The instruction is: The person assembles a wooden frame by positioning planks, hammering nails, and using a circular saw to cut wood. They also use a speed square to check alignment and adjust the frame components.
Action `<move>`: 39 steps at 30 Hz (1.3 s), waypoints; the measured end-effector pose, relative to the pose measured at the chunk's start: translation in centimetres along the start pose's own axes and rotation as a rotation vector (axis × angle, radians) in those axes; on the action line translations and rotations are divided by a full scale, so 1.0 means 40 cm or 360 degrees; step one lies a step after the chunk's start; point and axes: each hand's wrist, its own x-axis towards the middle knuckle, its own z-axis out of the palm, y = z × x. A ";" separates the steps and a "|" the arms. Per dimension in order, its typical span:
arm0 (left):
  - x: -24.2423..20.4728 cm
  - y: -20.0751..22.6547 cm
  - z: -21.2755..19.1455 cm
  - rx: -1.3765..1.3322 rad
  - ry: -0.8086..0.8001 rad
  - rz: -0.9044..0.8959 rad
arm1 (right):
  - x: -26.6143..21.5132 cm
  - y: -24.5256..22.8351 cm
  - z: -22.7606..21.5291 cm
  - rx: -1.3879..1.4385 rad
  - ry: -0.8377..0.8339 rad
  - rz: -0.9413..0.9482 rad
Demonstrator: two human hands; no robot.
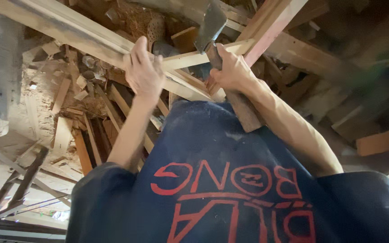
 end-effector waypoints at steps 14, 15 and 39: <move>-0.001 0.212 0.293 -0.0446 -0.0156 -0.0355 | -0.044 -0.019 -0.033 0.0906 -0.0084 0.0011; 0.000 0.205 0.290 -0.0451 -0.0203 -0.0307 | -0.048 -0.019 -0.032 0.1004 -0.0058 0.0012; 0.008 0.278 0.379 0.0325 -0.0531 0.0119 | 0.027 -0.191 0.051 0.0190 -0.0013 -0.0327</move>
